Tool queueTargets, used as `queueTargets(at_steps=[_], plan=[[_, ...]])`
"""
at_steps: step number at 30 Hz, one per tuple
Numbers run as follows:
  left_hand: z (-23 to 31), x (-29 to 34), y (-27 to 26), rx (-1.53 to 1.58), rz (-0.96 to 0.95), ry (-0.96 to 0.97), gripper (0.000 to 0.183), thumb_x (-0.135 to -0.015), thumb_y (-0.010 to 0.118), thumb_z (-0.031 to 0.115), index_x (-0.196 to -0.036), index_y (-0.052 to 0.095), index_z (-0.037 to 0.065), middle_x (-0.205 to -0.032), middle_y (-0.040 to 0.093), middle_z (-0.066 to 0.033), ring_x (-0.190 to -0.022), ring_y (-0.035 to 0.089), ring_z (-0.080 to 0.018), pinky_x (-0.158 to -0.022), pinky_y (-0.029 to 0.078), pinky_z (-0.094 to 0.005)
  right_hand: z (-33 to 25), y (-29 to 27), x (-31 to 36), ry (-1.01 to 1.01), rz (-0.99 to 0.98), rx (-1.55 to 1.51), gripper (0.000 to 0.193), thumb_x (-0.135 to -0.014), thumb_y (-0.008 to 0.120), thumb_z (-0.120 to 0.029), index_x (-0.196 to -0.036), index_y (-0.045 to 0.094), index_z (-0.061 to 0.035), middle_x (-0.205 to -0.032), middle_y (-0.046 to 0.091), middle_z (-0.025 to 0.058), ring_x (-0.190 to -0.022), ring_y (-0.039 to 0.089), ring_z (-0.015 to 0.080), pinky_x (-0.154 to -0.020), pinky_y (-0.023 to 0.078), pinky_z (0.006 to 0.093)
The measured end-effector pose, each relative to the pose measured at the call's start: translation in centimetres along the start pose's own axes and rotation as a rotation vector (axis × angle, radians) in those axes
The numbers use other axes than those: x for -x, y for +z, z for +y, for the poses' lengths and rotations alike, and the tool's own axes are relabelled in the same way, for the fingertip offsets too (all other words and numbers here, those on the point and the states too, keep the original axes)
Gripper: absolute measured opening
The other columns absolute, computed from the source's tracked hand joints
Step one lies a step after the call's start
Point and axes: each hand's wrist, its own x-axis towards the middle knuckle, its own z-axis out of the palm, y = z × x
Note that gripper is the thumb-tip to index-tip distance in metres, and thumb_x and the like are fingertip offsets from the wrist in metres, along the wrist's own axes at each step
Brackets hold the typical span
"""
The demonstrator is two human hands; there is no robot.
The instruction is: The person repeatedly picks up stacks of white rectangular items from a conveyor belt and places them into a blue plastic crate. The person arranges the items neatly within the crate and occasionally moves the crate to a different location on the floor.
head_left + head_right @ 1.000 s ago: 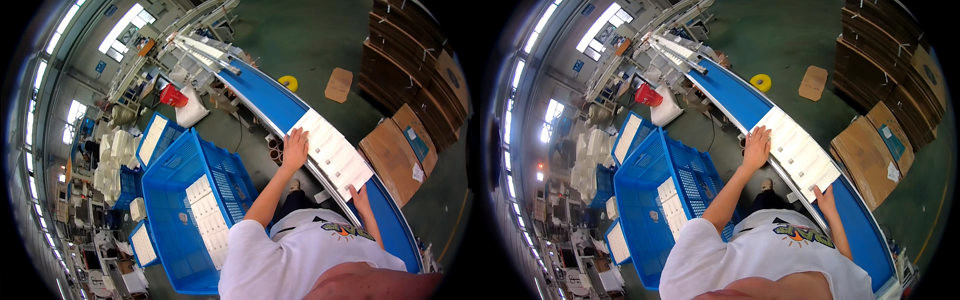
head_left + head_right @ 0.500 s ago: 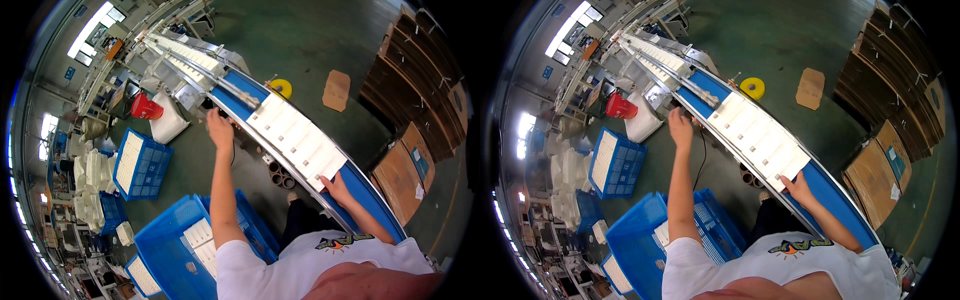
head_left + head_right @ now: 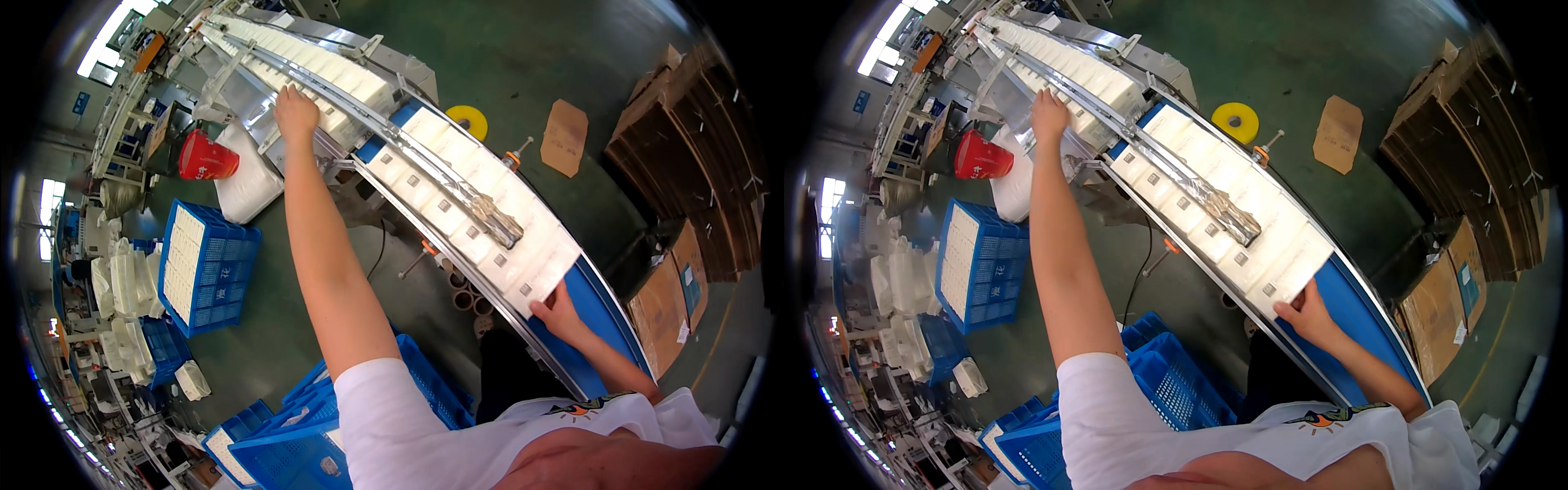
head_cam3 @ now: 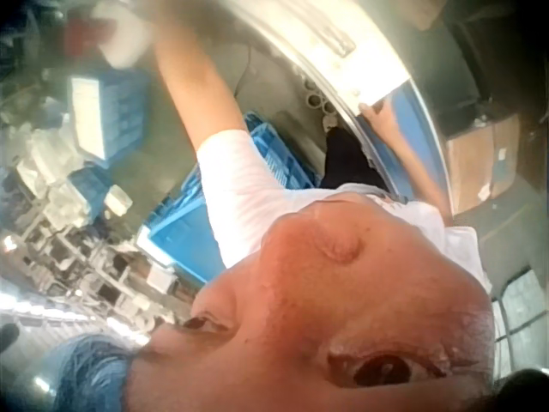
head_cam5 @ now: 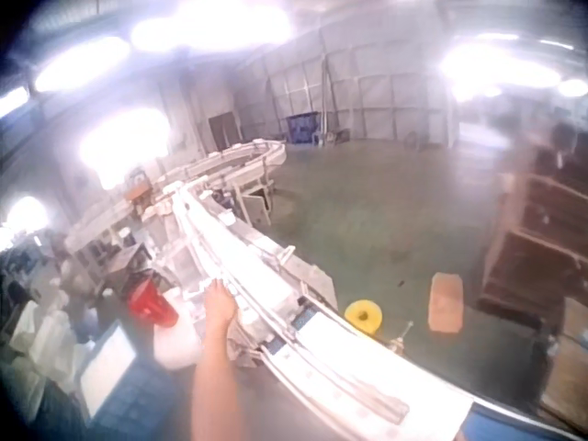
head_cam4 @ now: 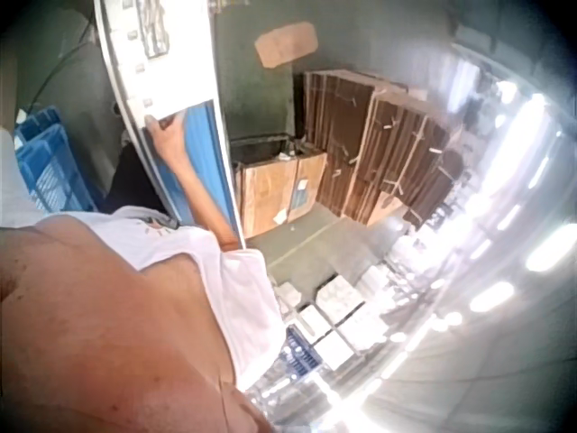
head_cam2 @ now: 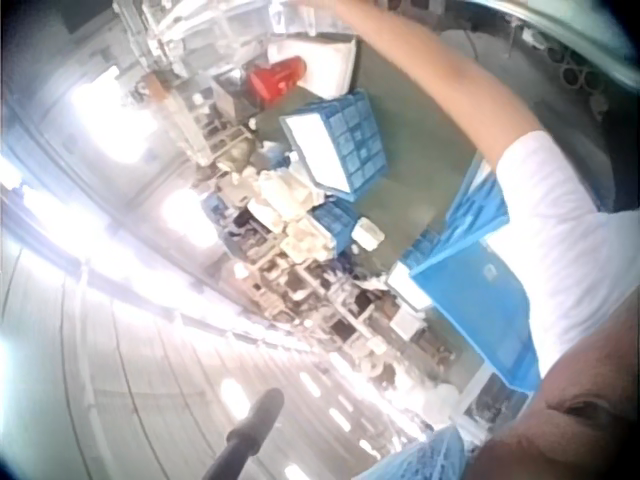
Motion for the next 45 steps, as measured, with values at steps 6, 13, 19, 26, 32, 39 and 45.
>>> queueTargets(at_steps=[6,13,19,26,32,39,45], plan=[[2.1,-3.1,-0.4,-0.169,-0.306,0.032,0.032,-0.084,0.045,0.028,-0.1,0.064,0.008,-0.1,0.061,-0.0179,-0.095,0.057,-0.0355,-0.083,0.045,-0.0451,0.7,-1.4,2.4,0.09,0.054,-0.019,0.073,-0.079,0.064,-0.005,-0.134,0.016,-0.0025,-0.124,0.042,0.0126,-0.115,0.046,0.0187,-0.095,0.04,0.0337],[-2.9,-4.5,4.0,0.206,-0.544,-0.181,0.038,-0.085,0.045,0.031,-0.104,0.062,0.003,-0.102,0.061,-0.0225,-0.097,0.058,-0.0369,-0.083,0.045,-0.0415,0.9,-2.7,3.8,0.1,-0.011,0.023,0.076,-0.077,0.069,-0.013,-0.133,0.018,-0.0016,-0.123,0.044,0.0119,-0.114,0.047,0.0193,-0.094,0.041,0.0341],[0.2,-2.0,1.5,0.378,-0.676,-0.184,0.025,-0.082,0.053,0.018,-0.097,0.066,0.002,-0.085,0.066,-0.0143,-0.075,0.059,-0.0221,-0.071,0.044,-0.0325,1.0,-2.8,4.7,0.056,0.013,-0.014,0.075,-0.078,0.07,-0.015,-0.132,0.019,-0.0015,-0.121,0.046,0.0125,-0.111,0.049,0.019,-0.093,0.042,0.0331],[7.4,6.9,-5.7,0.598,-0.81,-0.13,0.029,-0.086,0.057,0.026,-0.099,0.066,0.002,-0.079,0.066,-0.0073,-0.072,0.057,-0.0136,-0.07,0.045,-0.0297,1.1,-4.6,8.9,0.056,0.051,-0.06,0.051,-0.085,0.059,-0.01,-0.125,0.027,0.0001,-0.115,0.05,0.0132,-0.101,0.055,0.0174,-0.081,0.049,0.0304],[13.1,12.7,-11.4,0.487,-0.848,0.069,0.025,-0.083,0.055,0.028,-0.093,0.067,0.008,-0.087,0.063,-0.0189,-0.088,0.06,-0.0349,-0.091,0.04,-0.0421,4.1,-10.4,16.7,0.142,0.217,0.1,0.039,-0.091,0.051,-0.019,-0.12,0.037,0.002,-0.108,0.054,0.0128,-0.092,0.055,0.0163,-0.078,0.047,0.0286],[22.7,25.8,-18.4,0.678,-0.894,0.265,0.027,-0.086,0.052,0.027,-0.098,0.065,0.007,-0.079,0.063,-0.0188,-0.082,0.058,-0.0374,-0.099,0.03,-0.0462,7.8,-19.6,30.6,-0.02,0.409,0.32,0.044,-0.091,0.052,-0.021,-0.126,0.039,0.0031,-0.119,0.053,0.0134,-0.111,0.047,0.0183,-0.095,0.037,0.0308],[37.3,39.8,-29.8,0.67,-0.843,0.5,0.026,-0.087,0.05,0.022,-0.101,0.064,0.006,-0.072,0.061,-0.0174,-0.072,0.057,-0.0335,-0.101,0.03,-0.0438,14.6,-31.9,48.6,0.016,0.519,0.293,0.04,-0.093,0.051,-0.024,-0.123,0.044,0.0007,-0.116,0.055,0.012,-0.104,0.051,0.0168,-0.091,0.041,0.0305]])
